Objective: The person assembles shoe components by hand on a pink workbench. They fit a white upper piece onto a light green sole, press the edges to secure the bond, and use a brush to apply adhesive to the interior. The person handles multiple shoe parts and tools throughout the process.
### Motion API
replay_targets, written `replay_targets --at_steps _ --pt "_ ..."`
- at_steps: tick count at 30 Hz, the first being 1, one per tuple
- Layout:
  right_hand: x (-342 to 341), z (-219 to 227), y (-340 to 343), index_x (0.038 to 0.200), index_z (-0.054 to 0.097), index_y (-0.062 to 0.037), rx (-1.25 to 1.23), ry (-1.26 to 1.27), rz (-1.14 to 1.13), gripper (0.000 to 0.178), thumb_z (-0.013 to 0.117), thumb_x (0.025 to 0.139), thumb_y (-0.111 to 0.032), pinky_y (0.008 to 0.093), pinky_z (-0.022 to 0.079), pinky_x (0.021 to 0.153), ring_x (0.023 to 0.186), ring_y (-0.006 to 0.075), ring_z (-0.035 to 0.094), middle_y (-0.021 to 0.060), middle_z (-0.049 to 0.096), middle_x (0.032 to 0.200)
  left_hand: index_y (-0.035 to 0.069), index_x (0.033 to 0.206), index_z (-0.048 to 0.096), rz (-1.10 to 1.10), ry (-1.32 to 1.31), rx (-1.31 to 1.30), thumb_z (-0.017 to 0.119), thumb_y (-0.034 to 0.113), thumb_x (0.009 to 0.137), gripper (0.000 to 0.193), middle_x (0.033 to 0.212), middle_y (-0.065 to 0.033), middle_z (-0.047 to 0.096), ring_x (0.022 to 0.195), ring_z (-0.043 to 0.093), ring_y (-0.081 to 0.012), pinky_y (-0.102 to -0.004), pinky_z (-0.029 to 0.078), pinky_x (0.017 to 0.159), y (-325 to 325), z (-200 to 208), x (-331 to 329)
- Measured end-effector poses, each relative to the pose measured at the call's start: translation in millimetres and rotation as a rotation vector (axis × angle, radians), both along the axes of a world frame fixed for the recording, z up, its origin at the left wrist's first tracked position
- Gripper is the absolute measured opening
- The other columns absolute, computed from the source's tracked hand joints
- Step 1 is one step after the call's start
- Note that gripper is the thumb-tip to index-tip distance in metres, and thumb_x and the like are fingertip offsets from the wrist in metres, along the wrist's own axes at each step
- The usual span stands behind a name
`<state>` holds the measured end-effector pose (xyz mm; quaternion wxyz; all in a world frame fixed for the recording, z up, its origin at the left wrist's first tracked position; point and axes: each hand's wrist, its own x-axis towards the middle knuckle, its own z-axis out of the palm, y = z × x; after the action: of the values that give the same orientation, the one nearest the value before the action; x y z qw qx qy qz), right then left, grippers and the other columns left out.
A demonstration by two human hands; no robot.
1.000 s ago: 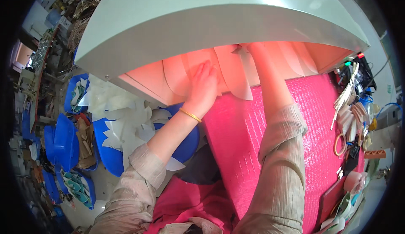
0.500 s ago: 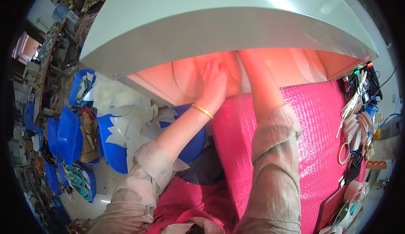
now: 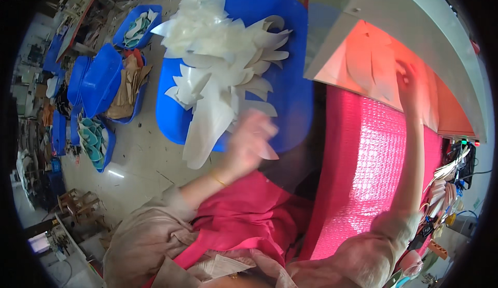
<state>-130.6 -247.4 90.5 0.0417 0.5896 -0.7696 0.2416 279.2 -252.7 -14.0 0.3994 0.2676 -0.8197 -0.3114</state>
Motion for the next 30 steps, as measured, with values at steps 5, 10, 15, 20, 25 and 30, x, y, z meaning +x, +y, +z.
replay_targets --at_steps 5,10,15,20,25,30 --pt "68 0 81 0.101 0.063 -0.0024 0.288 -0.292 0.071 0.019 0.057 0.084 -0.003 0.0239 0.044 0.057 0.061 0.0100 0.054 0.0064 0.062 0.084 -0.005 0.111 0.049 0.609 -0.925 0.583 0.067 0.016 0.076 0.044 0.109 -0.0235 0.054 0.103 0.050 -0.0365 -0.0402 0.041 0.088 -84 -57 141" --pt "239 52 76 0.105 0.061 -0.0025 0.586 -0.532 0.535 0.033 0.063 0.072 0.002 0.0311 0.050 0.074 0.086 0.0267 0.062 0.0134 0.060 0.092 -0.002 0.096 0.052 0.227 -0.441 0.504 0.066 0.009 0.077 0.026 0.088 -0.0189 0.061 0.079 0.060 -0.0323 -0.0343 0.047 0.070 -65 -42 165" --pt "335 46 33 0.120 0.050 -0.0105 -0.043 0.122 0.783 0.047 0.061 0.074 -0.010 0.0430 0.042 0.091 0.109 0.0300 0.050 0.0132 0.052 0.112 0.003 0.093 0.057 -0.091 -0.566 0.014 0.062 0.005 0.077 0.017 0.080 -0.0125 0.062 0.070 0.060 -0.0321 -0.0386 0.046 0.064 -45 109 166" --pt "293 57 70 0.083 0.060 -0.0055 0.207 -0.367 0.749 0.010 0.062 0.074 -0.010 0.0385 0.046 0.063 0.070 0.0309 0.056 0.0099 0.054 0.073 0.002 0.092 0.060 -0.312 -0.412 -0.114 0.064 0.006 0.075 0.018 0.088 -0.0101 0.062 0.079 0.060 -0.0272 -0.0374 0.046 0.073 -40 156 137" --pt "198 83 192 0.090 0.063 0.0023 0.424 -0.996 0.096 0.013 0.063 0.077 0.001 0.0246 0.046 0.066 0.075 0.0090 0.058 0.0032 0.063 0.078 0.001 0.089 0.061 -0.301 0.145 -0.281 0.064 0.005 0.073 0.016 0.098 -0.0123 0.059 0.091 0.056 -0.0271 -0.0406 0.045 0.083 27 131 44" --pt "107 17 316 0.088 0.066 0.0016 0.411 -0.810 -0.421 0.017 0.063 0.080 -0.012 0.0258 0.046 0.062 0.068 0.0100 0.059 0.0043 0.064 0.070 0.002 0.099 0.059 -0.750 0.065 -0.242 0.059 0.014 0.078 0.024 0.118 -0.0130 0.051 0.114 0.046 -0.0262 -0.0425 0.035 0.099 145 73 -79"
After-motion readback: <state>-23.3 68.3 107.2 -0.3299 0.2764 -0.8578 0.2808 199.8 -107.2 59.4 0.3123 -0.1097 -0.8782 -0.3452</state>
